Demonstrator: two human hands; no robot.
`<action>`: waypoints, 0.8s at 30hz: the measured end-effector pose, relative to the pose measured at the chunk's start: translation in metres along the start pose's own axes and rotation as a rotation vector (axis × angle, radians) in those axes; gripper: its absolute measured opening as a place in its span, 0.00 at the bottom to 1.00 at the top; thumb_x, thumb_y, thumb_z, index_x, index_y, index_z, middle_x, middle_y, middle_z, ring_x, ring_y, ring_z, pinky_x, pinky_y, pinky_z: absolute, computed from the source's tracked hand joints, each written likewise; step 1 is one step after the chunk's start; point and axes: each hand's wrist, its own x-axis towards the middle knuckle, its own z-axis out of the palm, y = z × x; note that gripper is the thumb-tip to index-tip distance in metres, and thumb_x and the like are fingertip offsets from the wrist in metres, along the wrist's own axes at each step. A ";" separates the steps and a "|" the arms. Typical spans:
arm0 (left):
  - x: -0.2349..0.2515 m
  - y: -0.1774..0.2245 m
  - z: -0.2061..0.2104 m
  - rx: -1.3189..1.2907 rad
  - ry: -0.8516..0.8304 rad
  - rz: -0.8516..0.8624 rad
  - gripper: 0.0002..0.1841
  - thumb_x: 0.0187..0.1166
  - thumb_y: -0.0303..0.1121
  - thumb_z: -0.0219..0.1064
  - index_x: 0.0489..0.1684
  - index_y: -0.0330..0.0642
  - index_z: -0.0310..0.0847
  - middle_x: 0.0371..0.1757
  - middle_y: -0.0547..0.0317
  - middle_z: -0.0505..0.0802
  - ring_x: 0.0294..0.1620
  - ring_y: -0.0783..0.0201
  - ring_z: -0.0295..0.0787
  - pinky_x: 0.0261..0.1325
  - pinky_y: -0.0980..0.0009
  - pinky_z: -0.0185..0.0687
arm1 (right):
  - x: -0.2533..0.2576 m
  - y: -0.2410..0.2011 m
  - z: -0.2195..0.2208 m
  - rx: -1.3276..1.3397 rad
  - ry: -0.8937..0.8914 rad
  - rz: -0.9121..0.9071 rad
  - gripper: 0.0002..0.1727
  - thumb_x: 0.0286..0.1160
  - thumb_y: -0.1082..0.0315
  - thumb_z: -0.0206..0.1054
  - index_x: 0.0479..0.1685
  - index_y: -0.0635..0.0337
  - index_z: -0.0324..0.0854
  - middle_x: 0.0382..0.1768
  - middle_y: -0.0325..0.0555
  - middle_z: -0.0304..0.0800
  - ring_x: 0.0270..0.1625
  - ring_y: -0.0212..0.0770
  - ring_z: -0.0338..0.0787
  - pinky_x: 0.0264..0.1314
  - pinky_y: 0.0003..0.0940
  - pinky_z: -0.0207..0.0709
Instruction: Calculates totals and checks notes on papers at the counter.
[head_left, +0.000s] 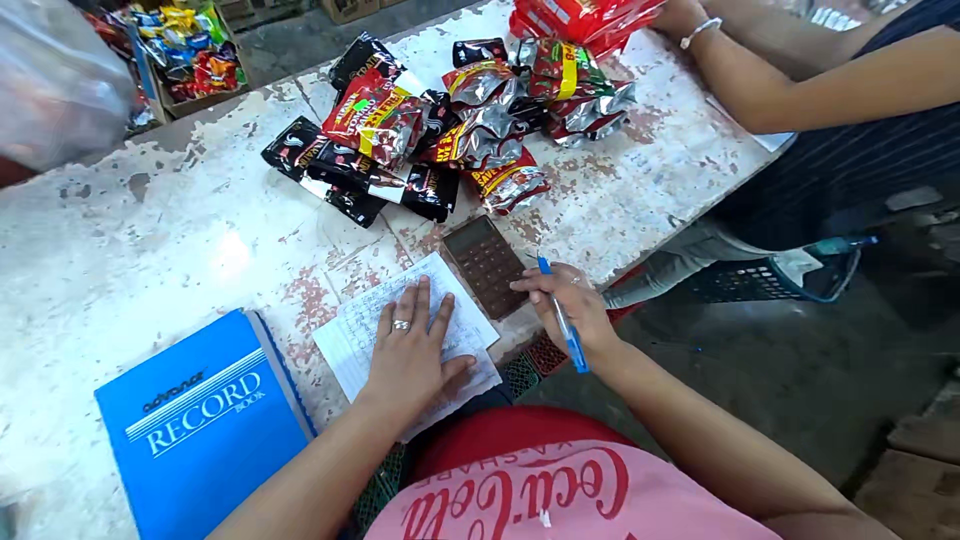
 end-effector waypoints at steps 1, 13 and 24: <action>0.000 0.000 0.000 0.011 0.008 -0.007 0.48 0.78 0.74 0.44 0.92 0.49 0.60 0.92 0.36 0.59 0.91 0.33 0.55 0.83 0.32 0.53 | -0.003 -0.001 0.000 -0.022 0.003 -0.007 0.17 0.90 0.61 0.53 0.53 0.56 0.87 0.49 0.44 0.97 0.63 0.42 0.91 0.81 0.51 0.69; 0.001 -0.001 -0.003 0.042 -0.003 -0.036 0.48 0.78 0.74 0.43 0.93 0.50 0.57 0.93 0.37 0.58 0.91 0.34 0.56 0.82 0.36 0.57 | 0.019 -0.016 0.024 -0.184 -0.059 -0.058 0.16 0.84 0.60 0.58 0.55 0.56 0.88 0.49 0.43 0.97 0.67 0.51 0.88 0.77 0.57 0.70; 0.000 -0.003 -0.002 0.036 0.011 -0.038 0.47 0.79 0.73 0.45 0.92 0.48 0.59 0.92 0.36 0.59 0.90 0.34 0.58 0.81 0.39 0.59 | -0.012 0.001 -0.011 -0.180 -0.067 0.007 0.19 0.85 0.60 0.58 0.64 0.62 0.84 0.57 0.49 0.95 0.57 0.45 0.95 0.77 0.60 0.72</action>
